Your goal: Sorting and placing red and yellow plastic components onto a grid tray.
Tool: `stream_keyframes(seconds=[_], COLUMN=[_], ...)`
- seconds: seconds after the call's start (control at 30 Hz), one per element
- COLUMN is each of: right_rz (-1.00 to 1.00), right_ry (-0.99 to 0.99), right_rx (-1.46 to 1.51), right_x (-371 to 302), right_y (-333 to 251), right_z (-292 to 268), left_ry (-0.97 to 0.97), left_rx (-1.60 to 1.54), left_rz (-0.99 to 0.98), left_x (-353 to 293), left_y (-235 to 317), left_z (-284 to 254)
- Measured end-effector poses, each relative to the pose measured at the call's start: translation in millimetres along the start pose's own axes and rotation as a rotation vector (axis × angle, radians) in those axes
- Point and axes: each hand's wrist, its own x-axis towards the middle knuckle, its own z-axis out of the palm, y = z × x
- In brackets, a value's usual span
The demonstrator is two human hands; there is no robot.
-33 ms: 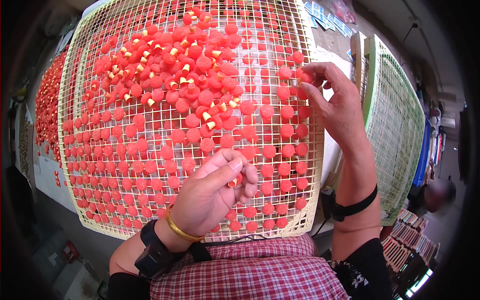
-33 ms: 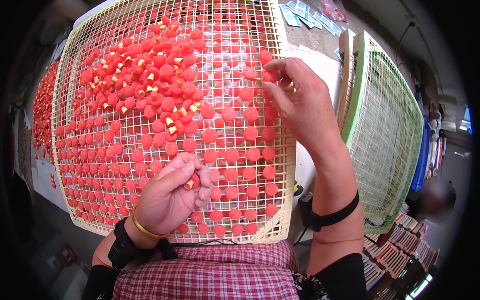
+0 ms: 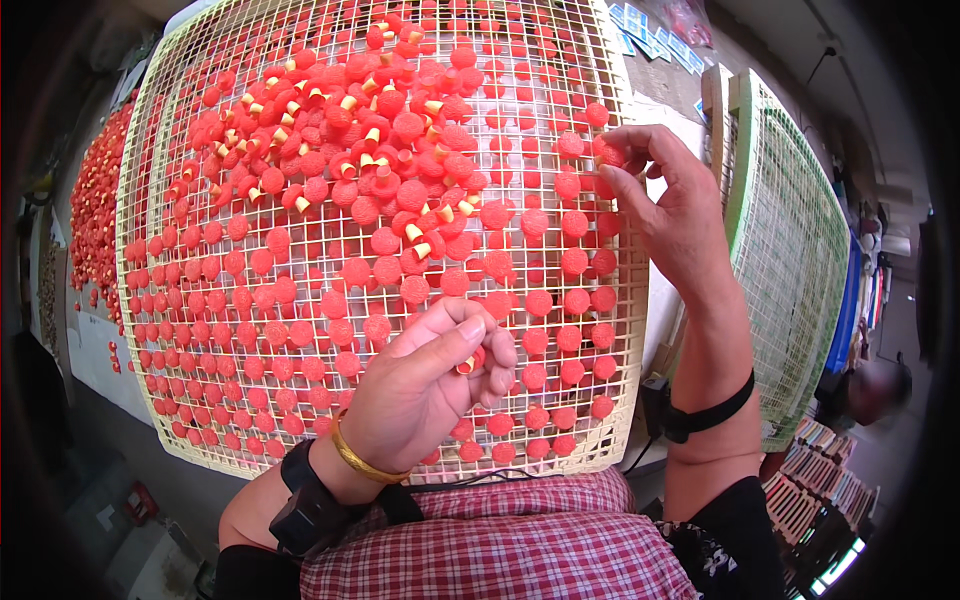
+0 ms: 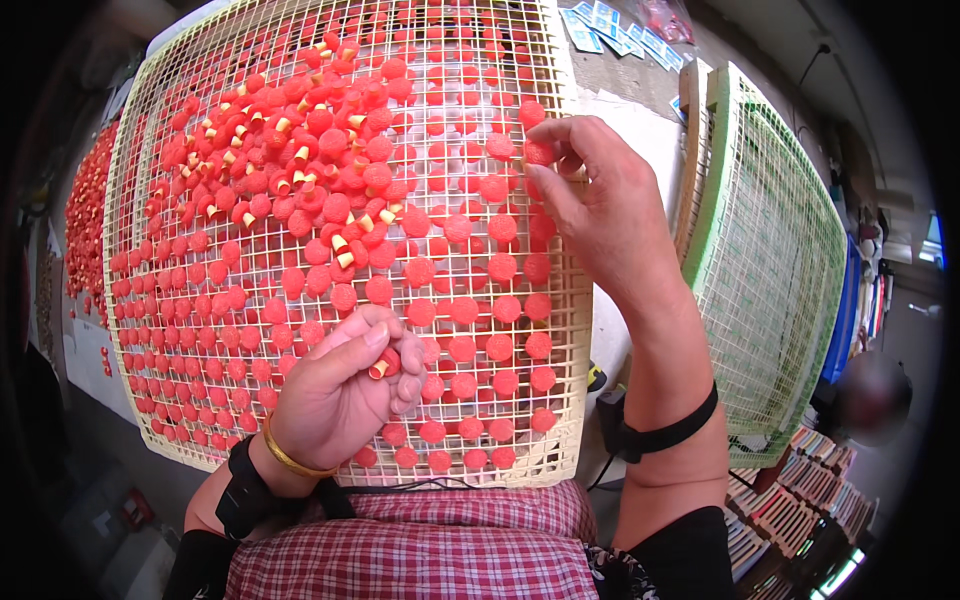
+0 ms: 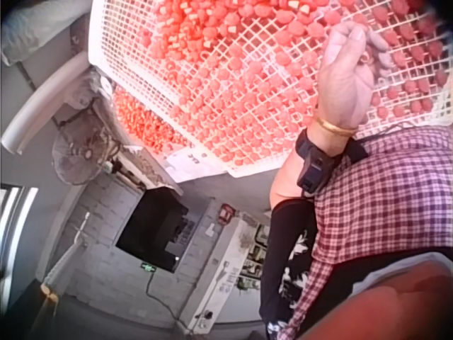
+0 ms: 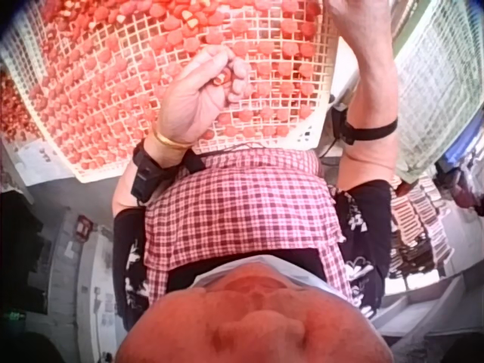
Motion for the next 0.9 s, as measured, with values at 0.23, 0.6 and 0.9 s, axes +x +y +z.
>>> stream_keyframes(seconds=[0.23,0.6,0.9], right_rz=[-0.010,0.014,0.039], right_ry=[-0.014,-0.011,-0.029], right_rx=[0.003,0.012,0.044], right_x=[-0.5,0.2,-0.8], right_y=[-0.4,3.4,6.6], right_z=[1.9,4.8,5.1], left_ry=[-0.003,0.002,-0.004], left_rx=[-0.004,0.014,0.017], left_rz=[-0.002,0.000,-0.006], left_x=[0.6,0.6,1.1], left_y=[0.0,0.1,0.7], left_z=[-0.6,-1.2,0.3])
